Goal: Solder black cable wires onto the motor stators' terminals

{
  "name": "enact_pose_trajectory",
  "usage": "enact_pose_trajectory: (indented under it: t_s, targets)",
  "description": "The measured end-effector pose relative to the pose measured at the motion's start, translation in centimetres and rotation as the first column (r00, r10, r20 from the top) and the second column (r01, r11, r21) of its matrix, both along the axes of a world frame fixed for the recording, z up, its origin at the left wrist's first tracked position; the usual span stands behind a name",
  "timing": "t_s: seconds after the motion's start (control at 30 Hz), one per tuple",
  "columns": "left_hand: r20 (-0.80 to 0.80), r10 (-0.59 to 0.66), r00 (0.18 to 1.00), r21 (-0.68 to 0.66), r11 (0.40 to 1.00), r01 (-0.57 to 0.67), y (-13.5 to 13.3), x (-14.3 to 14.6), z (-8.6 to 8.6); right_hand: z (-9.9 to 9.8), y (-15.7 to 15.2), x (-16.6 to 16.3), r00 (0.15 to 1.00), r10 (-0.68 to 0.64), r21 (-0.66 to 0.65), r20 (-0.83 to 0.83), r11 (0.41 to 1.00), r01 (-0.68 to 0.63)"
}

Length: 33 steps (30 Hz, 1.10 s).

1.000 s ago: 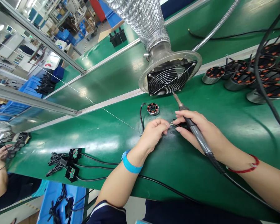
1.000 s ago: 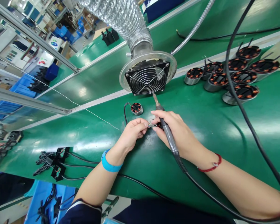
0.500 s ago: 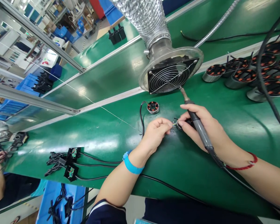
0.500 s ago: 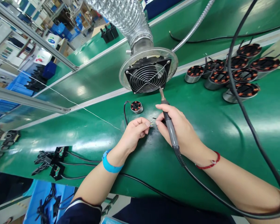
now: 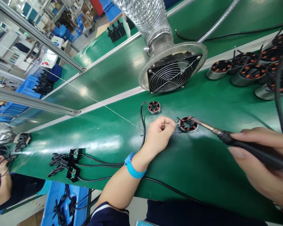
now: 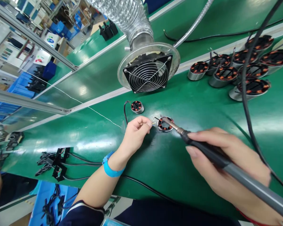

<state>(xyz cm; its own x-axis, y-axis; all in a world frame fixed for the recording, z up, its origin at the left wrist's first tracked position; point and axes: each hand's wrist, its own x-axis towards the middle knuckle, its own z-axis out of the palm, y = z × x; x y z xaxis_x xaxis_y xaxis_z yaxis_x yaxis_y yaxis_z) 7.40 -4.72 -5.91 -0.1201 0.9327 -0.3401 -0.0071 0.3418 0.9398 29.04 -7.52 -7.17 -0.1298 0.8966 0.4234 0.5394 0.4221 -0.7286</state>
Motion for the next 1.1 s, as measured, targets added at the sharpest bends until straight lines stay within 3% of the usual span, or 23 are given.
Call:
enact_pose_trajectory:
  t_s: [0.2,0.33,0.5,0.97,1.1]
  targets:
    - [-0.046,-0.012,0.999,0.009,1.000,0.013,-0.1,0.0,0.1,-1.4,0.0,-1.2,0.993,0.113,0.086,-0.019,0.990,-0.111]
    - [-0.052,-0.018,0.998,0.013,1.000,0.019,-0.1,0.0,0.1,-0.7,0.4,-1.3,0.993,0.115,0.124,0.020,0.985,-0.117]
    - [-0.054,-0.013,0.998,0.011,1.000,0.014,-0.1,0.0,0.1,0.7,1.0,-1.2,0.969,0.215,0.172,0.119,0.957,-0.234]
    - [-0.043,0.003,0.999,0.037,0.999,-0.001,-0.1,0.1,0.0,0.9,1.2,-1.5,0.947,0.292,0.186,0.132,0.931,-0.313]
    - [-0.038,-0.001,0.999,0.058,0.998,0.003,-0.1,0.0,-0.3,0.7,1.3,-1.4,0.964,0.249,0.208,0.098,0.942,-0.264]
